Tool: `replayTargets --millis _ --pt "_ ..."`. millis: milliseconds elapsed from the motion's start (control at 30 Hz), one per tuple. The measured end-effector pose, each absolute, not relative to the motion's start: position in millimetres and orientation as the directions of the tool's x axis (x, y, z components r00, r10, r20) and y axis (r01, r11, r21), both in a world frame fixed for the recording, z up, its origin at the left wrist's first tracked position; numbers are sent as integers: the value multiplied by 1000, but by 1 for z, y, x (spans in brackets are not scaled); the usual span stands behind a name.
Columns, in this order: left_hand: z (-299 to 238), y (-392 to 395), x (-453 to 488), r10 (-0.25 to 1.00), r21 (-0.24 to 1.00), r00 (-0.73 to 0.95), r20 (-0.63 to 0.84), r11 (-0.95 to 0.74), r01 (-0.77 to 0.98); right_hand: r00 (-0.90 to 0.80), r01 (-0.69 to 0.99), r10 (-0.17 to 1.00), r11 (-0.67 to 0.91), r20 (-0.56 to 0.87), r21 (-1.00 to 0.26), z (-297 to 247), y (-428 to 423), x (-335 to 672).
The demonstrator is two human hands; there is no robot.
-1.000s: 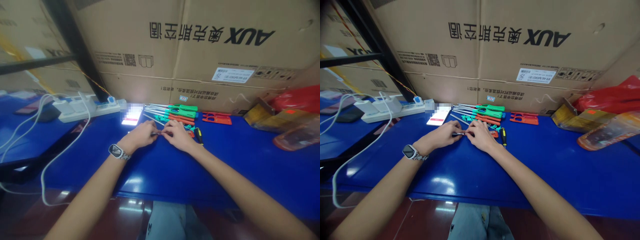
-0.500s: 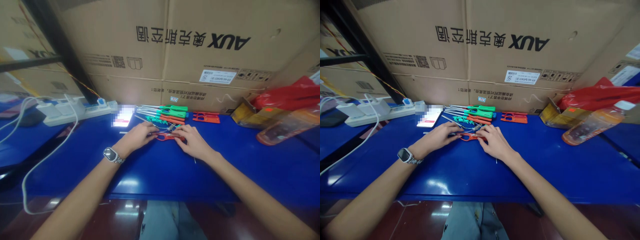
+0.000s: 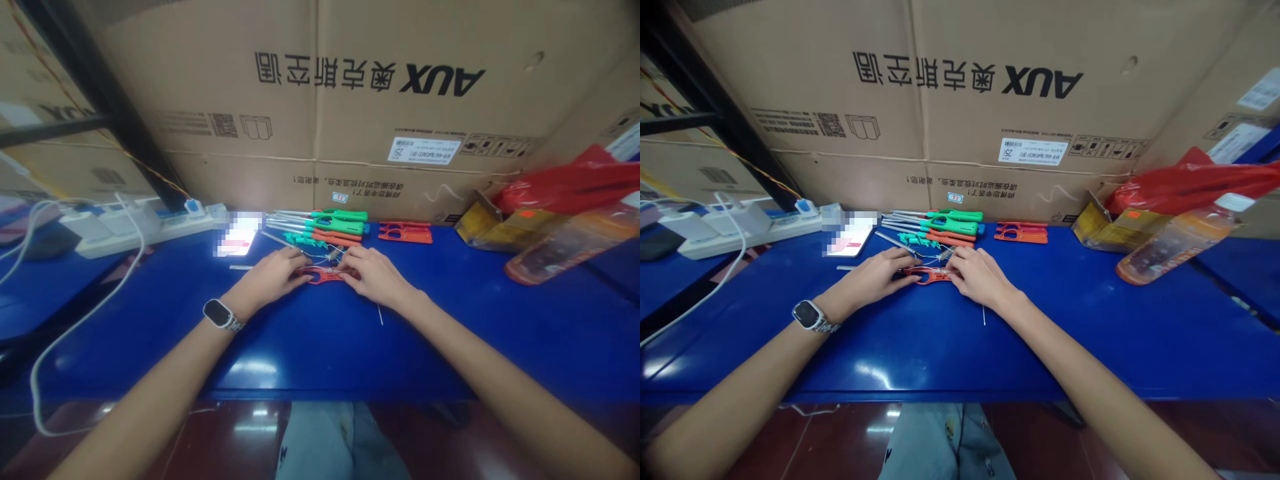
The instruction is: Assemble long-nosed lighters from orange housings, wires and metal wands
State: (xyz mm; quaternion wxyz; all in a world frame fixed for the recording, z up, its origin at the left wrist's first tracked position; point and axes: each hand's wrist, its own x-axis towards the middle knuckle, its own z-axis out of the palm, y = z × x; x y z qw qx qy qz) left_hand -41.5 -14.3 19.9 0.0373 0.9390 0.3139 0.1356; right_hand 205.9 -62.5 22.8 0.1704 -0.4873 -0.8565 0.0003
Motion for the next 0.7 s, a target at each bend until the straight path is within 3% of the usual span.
replayTargets --millis 267,700 --pt "17 -15 -44 617 178 756 218 -787 590 -511 832 789 553 341 -34 20 -70 203" --pt "15 -15 -44 624 212 743 244 -781 587 -538 810 772 585 339 -48 22 -69 204"
